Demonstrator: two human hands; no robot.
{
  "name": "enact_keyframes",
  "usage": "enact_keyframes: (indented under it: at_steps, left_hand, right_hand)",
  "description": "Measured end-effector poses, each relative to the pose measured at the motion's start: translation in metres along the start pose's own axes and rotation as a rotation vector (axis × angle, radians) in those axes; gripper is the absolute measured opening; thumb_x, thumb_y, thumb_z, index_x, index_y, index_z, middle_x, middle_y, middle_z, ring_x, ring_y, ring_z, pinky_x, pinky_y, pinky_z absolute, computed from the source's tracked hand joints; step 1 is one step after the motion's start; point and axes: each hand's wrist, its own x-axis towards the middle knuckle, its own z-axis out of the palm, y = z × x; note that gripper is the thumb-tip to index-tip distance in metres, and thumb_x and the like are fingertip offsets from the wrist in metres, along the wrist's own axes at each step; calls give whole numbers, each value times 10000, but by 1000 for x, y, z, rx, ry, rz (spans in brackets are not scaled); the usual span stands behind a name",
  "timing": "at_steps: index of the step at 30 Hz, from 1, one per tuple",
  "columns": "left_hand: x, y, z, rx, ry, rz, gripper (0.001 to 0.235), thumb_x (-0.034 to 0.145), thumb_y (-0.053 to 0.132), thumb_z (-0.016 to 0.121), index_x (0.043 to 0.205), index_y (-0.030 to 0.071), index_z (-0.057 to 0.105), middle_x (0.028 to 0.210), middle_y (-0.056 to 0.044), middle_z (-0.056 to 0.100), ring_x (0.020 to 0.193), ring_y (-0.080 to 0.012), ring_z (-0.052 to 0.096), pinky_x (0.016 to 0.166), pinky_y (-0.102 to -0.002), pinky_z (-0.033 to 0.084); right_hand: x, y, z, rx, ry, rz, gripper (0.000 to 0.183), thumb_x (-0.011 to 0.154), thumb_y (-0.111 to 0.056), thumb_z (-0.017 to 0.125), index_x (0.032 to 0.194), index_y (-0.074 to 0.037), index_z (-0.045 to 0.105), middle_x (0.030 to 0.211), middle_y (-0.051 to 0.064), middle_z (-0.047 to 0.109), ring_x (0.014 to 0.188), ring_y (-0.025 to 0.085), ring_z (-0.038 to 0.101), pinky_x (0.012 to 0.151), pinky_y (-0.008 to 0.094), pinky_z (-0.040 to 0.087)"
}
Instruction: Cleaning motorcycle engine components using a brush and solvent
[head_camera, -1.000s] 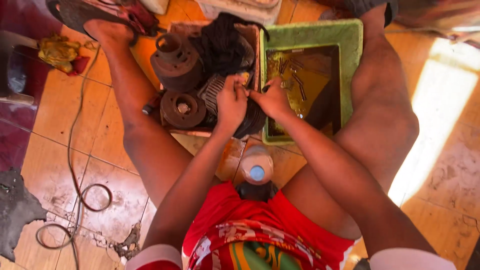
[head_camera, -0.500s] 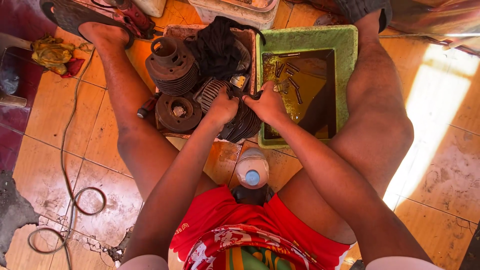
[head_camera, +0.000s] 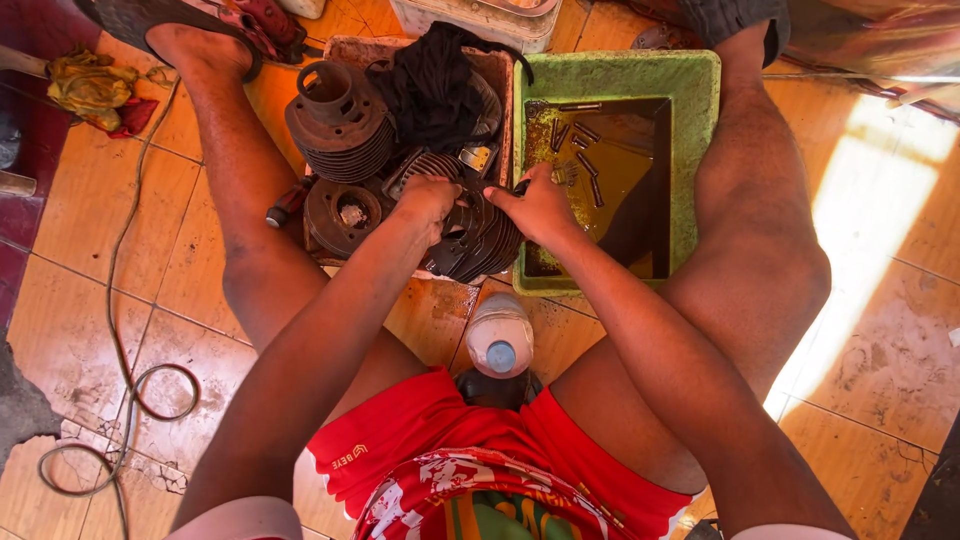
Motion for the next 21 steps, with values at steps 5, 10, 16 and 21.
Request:
enact_keyframes:
  at_steps: [5, 10, 16, 21]
  left_hand:
    - [-8, 16, 7, 36, -55, -117, 382, 871, 188, 654, 1135, -85, 613, 947, -214, 672, 921, -356, 706, 671, -598, 639]
    - [-16, 15, 21, 166, -40, -56, 349, 899, 173, 597, 1103, -108, 637, 912, -297, 677, 876, -436, 715, 645, -659, 634]
    - [13, -14, 14, 121, 37, 143, 371, 978, 125, 495, 1312, -5, 586, 1081, -205, 672, 975, -299, 692, 679, -465, 640]
    - [-53, 4, -4, 106, 25, 175, 410, 973, 21, 395, 1301, 92, 630, 919, -105, 633, 747, -133, 652, 630, -260, 607]
  right_hand:
    - [-7, -6, -3, 5, -18, -9, 644, 966, -554, 702, 1166, -29, 388, 912, 225, 644, 630, 267, 711, 528, 359, 603]
    - [0, 2, -4, 24, -5, 12, 693, 911, -564, 757, 1161, -29, 395, 964, 242, 645, 755, 319, 729, 593, 386, 610]
    - [-6, 2, 18, 142, 65, 74, 620, 896, -475, 801, 1181, -73, 425, 1010, 217, 664, 854, 342, 725, 701, 443, 599]
    - [-3, 5, 28, 224, 172, 156, 491, 914, -558, 707, 1125, -172, 490, 948, 137, 684, 922, 294, 708, 780, 407, 531]
